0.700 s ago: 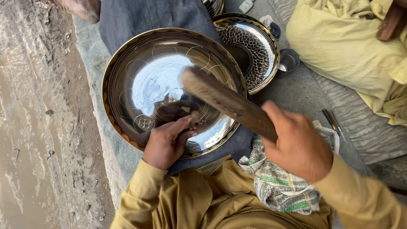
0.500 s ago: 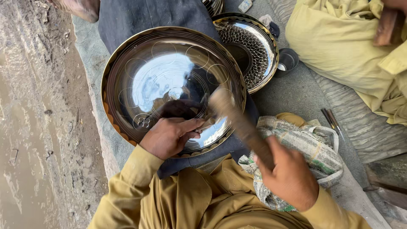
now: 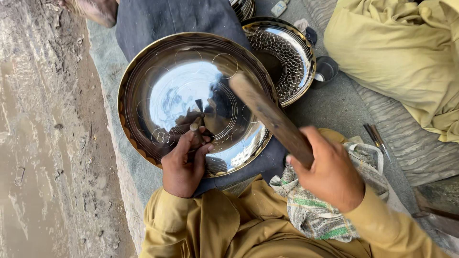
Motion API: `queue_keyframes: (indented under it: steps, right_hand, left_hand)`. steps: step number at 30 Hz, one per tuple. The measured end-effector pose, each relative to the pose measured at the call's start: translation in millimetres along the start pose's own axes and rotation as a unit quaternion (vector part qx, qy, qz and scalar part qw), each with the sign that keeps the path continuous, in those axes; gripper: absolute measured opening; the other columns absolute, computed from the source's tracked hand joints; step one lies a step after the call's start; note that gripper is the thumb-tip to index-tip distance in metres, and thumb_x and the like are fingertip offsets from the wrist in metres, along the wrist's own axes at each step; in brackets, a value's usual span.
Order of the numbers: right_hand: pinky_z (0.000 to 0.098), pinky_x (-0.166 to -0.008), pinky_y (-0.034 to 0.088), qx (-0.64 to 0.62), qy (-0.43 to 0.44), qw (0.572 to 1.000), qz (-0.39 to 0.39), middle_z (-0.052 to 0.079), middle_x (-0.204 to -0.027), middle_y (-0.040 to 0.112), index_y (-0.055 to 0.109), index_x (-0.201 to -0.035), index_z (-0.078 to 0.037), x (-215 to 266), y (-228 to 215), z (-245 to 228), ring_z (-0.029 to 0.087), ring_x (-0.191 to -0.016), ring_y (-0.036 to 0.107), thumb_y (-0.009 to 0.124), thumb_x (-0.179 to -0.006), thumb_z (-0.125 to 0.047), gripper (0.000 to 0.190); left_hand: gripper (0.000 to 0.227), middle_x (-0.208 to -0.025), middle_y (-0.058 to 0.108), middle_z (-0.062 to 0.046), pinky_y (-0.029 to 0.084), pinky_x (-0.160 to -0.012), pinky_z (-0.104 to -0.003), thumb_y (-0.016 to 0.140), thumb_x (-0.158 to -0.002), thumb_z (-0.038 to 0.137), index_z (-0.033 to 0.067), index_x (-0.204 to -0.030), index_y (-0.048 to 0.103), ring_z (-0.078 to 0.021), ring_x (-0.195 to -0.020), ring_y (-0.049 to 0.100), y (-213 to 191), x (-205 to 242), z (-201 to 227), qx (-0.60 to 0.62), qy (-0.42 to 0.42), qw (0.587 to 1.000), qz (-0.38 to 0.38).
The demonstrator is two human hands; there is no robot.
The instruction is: The person uses a hammer and chisel to engrave a decorative pattern into a large metal plate resting on their lap. They repeatedly strike the chisel to create circular and floral designs on the plate's surface.
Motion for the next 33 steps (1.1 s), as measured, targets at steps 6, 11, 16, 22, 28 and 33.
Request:
queue_keyframes:
  steps: [6, 11, 16, 22, 28, 33]
  right_hand:
    - [0.0532, -0.062, 0.054, 0.097, -0.16, 0.982, -0.038, 0.022, -0.085, 0.071, 0.056, -0.116, 0.0, -43, -28, -76, 0.045, -0.073, 0.069, 0.075, -0.069, -0.002, 0.051]
    - [0.0491, -0.063, 0.057, 0.165, -0.231, 0.951, -0.118, 0.015, -0.08, 0.073, 0.059, -0.108, -0.003, -69, -13, -120, 0.037, -0.071, 0.073, 0.068, -0.072, 0.002, 0.038]
    - [0.0439, -0.06, 0.06, 0.288, -0.27, 0.891, -0.224, 0.016, -0.071, 0.07, 0.061, -0.112, -0.003, -81, 22, -141, 0.033, -0.064, 0.074, 0.07, -0.071, -0.002, 0.042]
    - [0.0464, -0.056, 0.059, 0.27, -0.237, 0.92, -0.158, 0.018, -0.08, 0.07, 0.057, -0.12, 0.002, -76, 17, -115, 0.038, -0.067, 0.073, 0.069, -0.073, 0.001, 0.048]
    - [0.051, -0.054, 0.057, 0.214, -0.157, 0.959, -0.103, 0.018, -0.092, 0.07, 0.056, -0.118, -0.003, -19, 0, -47, 0.041, -0.063, 0.071, 0.071, -0.058, -0.004, 0.062]
    - [0.039, -0.05, 0.061, 0.385, -0.13, 0.885, -0.227, 0.012, -0.091, 0.067, 0.053, -0.107, -0.009, 15, 57, -31, 0.027, -0.062, 0.075, 0.059, -0.085, -0.008, 0.023]
  left_hand:
    - [0.036, -0.105, 0.078, -0.011, 0.061, -0.083, -0.029, 0.073, -0.09, -0.006, -0.0003, -0.124, 0.062, -0.0163, -0.098, 0.079, 1, -1, -3, -0.017, -0.013, 1.0, -0.009]
    - [0.028, -0.099, 0.079, -0.009, 0.06, -0.079, -0.028, 0.076, -0.091, -0.001, 0.0007, -0.115, 0.062, -0.0144, -0.092, 0.08, -5, 7, 1, -0.031, -0.055, 0.996, 0.055]
    - [0.029, -0.093, 0.08, -0.009, 0.06, -0.072, -0.026, 0.079, -0.088, 0.003, 0.001, -0.114, 0.064, -0.011, -0.083, 0.077, -6, 30, -19, -0.022, -0.143, 0.979, 0.144]
    - [0.047, -0.121, 0.072, -0.017, 0.062, -0.088, -0.031, 0.074, -0.097, 0.0, -0.0009, -0.138, 0.051, -0.0199, -0.102, 0.072, -48, 86, -45, 0.132, -0.078, 0.95, 0.272]
    - [0.056, -0.111, 0.073, -0.019, 0.065, -0.083, -0.035, 0.072, -0.089, -0.001, -0.0021, -0.141, 0.049, -0.0272, -0.097, 0.074, -156, 210, -116, 0.027, -0.391, 0.856, 0.337]
    - [0.057, -0.107, 0.073, -0.019, 0.066, -0.081, -0.036, 0.073, -0.087, 0.0, -0.0027, -0.14, 0.051, -0.0271, -0.095, 0.075, -154, 247, -126, 0.021, -0.454, 0.809, 0.373]
Point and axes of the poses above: each hand's wrist, its own x-axis away from the middle knuckle, its own y-axis out of the palm, z = x × y, the point moved 10 cm from there along -x, towards the middle knuckle
